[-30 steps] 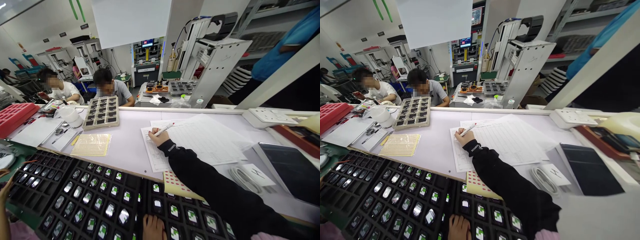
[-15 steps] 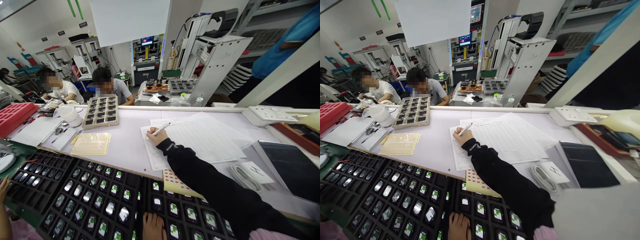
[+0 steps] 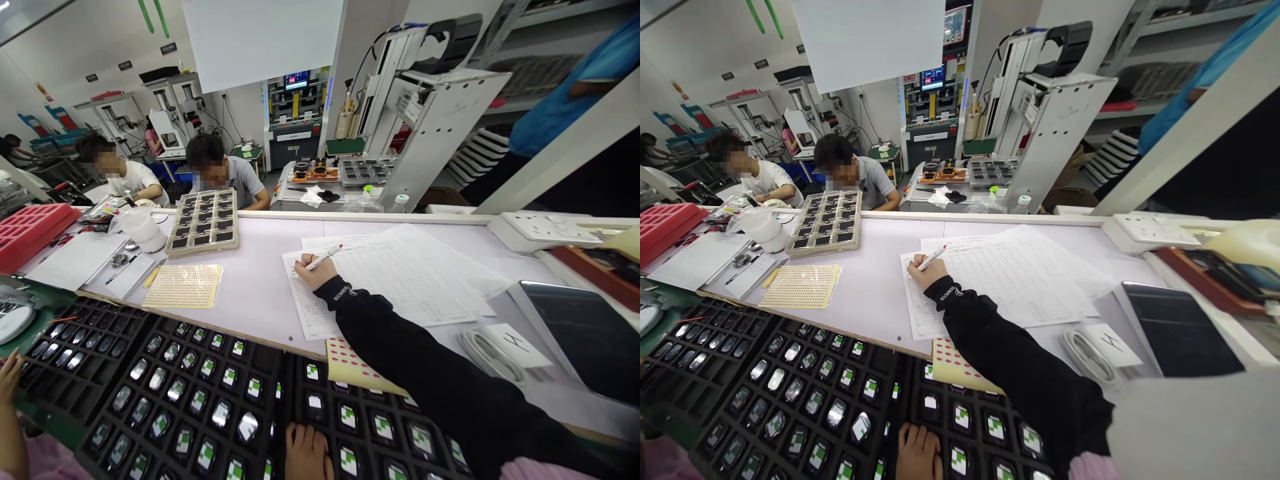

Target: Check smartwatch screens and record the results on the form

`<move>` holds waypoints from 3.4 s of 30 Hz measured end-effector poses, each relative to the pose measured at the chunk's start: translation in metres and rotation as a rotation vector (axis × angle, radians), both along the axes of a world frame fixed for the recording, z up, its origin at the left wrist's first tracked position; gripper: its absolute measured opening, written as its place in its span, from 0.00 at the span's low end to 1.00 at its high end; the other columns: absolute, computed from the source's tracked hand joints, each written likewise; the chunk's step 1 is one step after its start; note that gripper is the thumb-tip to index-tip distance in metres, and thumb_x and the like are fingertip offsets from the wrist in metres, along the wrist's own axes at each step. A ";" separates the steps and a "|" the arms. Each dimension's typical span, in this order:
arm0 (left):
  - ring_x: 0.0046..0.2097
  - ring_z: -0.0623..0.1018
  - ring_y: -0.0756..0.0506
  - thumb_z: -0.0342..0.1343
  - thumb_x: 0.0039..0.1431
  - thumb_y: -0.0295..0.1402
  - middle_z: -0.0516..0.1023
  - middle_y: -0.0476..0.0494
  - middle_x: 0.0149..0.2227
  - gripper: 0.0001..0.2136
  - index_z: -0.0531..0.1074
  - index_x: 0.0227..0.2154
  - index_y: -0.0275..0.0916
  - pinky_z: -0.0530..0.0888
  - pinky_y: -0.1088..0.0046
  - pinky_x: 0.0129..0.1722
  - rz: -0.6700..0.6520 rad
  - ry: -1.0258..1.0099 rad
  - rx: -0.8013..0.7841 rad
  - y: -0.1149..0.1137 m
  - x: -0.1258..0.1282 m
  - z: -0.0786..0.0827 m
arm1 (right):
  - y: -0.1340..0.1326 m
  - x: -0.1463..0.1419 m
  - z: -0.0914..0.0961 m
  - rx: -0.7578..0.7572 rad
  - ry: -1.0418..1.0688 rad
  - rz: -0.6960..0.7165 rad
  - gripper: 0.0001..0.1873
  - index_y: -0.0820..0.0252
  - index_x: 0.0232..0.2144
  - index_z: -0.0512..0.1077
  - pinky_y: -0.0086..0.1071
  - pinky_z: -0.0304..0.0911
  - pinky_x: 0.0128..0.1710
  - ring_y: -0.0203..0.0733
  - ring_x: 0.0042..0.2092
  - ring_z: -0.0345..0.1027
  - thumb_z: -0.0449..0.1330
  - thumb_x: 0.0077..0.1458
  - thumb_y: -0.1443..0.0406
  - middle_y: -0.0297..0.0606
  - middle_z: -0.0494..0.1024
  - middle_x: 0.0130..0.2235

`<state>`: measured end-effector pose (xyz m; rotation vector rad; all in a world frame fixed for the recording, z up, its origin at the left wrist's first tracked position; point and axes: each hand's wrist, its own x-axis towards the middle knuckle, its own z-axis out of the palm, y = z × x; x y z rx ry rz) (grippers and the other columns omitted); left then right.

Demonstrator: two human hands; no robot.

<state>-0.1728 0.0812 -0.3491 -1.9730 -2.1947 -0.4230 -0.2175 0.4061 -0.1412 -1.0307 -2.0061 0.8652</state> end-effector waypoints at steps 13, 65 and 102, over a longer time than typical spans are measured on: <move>0.37 0.71 0.38 0.58 0.36 0.32 0.70 0.48 0.29 0.13 0.74 0.29 0.54 0.69 0.53 0.39 0.014 -0.009 -0.174 -0.004 0.001 -0.011 | 0.002 0.000 0.000 0.013 0.039 -0.009 0.18 0.55 0.14 0.47 0.29 0.49 0.23 0.33 0.20 0.46 0.52 0.44 0.59 0.26 0.50 0.14; 0.35 0.68 0.45 0.55 0.40 0.24 0.69 0.49 0.29 0.09 0.65 0.27 0.40 0.61 0.60 0.47 0.027 -0.360 0.028 -0.005 0.006 -0.030 | 0.000 0.001 0.004 0.004 0.027 -0.033 0.17 0.56 0.13 0.45 0.29 0.48 0.23 0.32 0.20 0.43 0.53 0.40 0.64 0.26 0.48 0.14; 0.36 0.68 0.46 0.55 0.41 0.23 0.70 0.51 0.29 0.09 0.66 0.28 0.41 0.60 0.61 0.49 0.031 -0.390 0.023 -0.004 0.006 -0.014 | 0.003 0.002 -0.001 0.064 -0.030 -0.139 0.18 0.55 0.14 0.44 0.29 0.49 0.23 0.33 0.20 0.43 0.53 0.41 0.64 0.26 0.47 0.14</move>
